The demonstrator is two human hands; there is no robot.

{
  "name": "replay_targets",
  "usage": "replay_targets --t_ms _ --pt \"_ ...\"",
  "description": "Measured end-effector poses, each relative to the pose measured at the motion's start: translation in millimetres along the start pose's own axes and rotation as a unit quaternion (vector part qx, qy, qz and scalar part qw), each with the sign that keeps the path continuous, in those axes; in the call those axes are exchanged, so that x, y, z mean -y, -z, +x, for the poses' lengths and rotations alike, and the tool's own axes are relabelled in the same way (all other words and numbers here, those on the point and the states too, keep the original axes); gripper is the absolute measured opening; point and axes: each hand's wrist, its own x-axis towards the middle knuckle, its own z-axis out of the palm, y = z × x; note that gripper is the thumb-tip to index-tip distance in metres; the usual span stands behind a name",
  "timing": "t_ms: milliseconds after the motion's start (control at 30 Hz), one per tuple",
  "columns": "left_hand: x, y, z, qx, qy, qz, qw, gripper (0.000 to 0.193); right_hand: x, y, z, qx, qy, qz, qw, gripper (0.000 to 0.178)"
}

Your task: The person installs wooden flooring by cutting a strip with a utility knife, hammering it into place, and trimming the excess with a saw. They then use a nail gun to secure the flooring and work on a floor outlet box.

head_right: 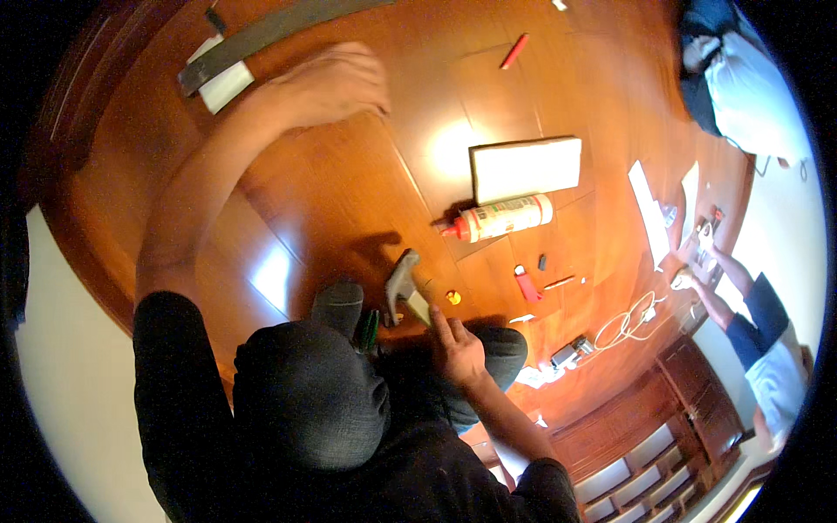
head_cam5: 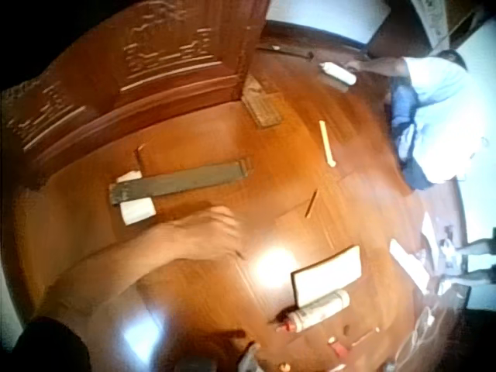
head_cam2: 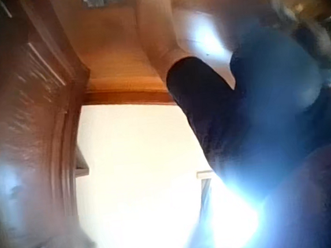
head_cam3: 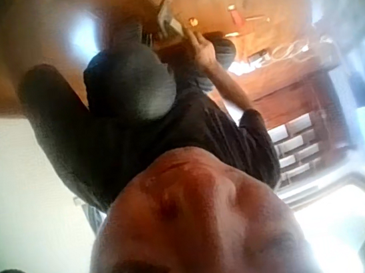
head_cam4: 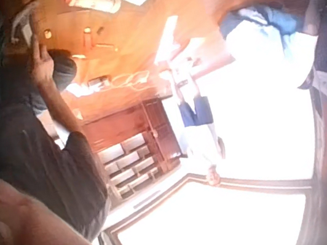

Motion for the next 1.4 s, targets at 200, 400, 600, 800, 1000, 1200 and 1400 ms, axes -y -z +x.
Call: replay_targets --t_ms 200,400,600,800,1000,1200,1400 --pt "7 2 -2 -0.021 -0.01 -0.014 1.0 0.007 -16 -10 14 -0.017 0.029 -0.075 0.997 0.057" --pt "-13 -19 19 0.111 -0.177 0.166 0.964 0.012 -37 -38 29 -0.059 0.016 -0.075 0.995 0.061" --pt "-5 20 12 0.005 -0.04 0.011 0.999 0.008 -52 -56 29 0.001 -0.023 -0.032 0.999 0.065" --pt "-20 3 13 0.106 -0.091 0.134 0.981 0.004 -24 -36 53 -0.061 -0.022 -0.018 0.998 0.06" --pt "-17 -13 6 0.028 -0.07 0.085 0.993 0.002 31 23 126 -0.242 0.032 0.074 0.967 0.051" --pt "-17 -13 -9 -0.063 0.048 0.025 0.997 0.027 70 72 248 -0.264 0.059 0.002 0.963 0.053" --pt "-41 -22 -77 -0.257 0.38 -0.062 0.886 0.016 75 83 305 -0.217 0.121 -0.169 0.954 0.026"
